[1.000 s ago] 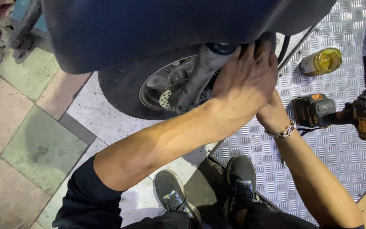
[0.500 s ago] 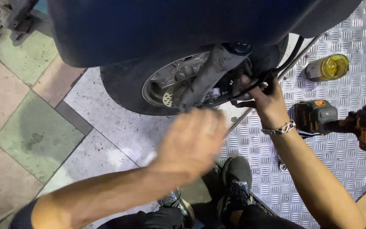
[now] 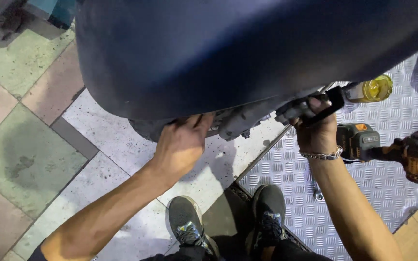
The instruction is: Tightening the front wheel axle and adjusting brake components on a scooter using manual and power tools
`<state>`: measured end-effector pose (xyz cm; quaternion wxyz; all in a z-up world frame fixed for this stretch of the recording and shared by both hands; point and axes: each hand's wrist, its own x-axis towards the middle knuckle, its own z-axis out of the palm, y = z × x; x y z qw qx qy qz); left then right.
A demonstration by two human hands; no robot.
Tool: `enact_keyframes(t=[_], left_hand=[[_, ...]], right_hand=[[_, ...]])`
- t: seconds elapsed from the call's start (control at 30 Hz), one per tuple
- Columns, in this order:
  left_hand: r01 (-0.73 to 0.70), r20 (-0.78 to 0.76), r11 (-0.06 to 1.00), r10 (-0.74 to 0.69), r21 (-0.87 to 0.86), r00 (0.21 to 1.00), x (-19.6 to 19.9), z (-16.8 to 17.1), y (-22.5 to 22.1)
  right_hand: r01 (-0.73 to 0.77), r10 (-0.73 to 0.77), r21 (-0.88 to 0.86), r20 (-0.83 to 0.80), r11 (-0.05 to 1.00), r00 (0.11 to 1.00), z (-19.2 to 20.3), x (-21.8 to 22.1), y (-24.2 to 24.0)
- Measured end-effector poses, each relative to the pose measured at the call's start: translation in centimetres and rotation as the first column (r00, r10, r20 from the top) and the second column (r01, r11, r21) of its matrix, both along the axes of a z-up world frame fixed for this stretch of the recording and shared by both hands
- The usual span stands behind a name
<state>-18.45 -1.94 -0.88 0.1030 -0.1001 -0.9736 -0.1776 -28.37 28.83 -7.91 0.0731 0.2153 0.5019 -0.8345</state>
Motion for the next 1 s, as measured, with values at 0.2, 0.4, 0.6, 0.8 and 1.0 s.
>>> enact_keyframes(t=[0.2, 0.4, 0.6, 0.8, 1.0], left_hand=[[0.017, -0.100, 0.992, -0.004, 0.128, 0.995, 0.7, -1.6, -1.5], [0.063, -0.144, 0.993, -0.047, 0.104, 0.988, 1.2, -4.2, -2.5], [0.057, -0.148, 0.969, -0.022, 0.242, 0.989, 1.4, -5.7, -2.3], [0.088, -0.202, 0.967, -0.039, 0.239, 0.979, 0.2, -3.6, -2.0], [0.103, -0.201, 0.977, -0.065, 0.184, 0.978, 0.4, -3.6, -2.0]], right_hand=[[0.070, -0.076, -0.231, -0.015, 0.970, 0.997, 0.6, 0.2, 0.6], [0.028, -0.043, -0.315, -0.039, 0.949, 0.998, 6.4, 0.8, -3.3], [0.015, -0.023, -0.253, -0.030, 0.967, 0.999, 4.8, 0.5, -1.4], [-0.032, 0.032, -0.031, -0.021, 0.999, 0.999, -2.4, 1.0, 4.2], [-0.172, 0.260, 0.581, -0.072, 0.796, 0.963, -1.4, 1.3, 3.4]])
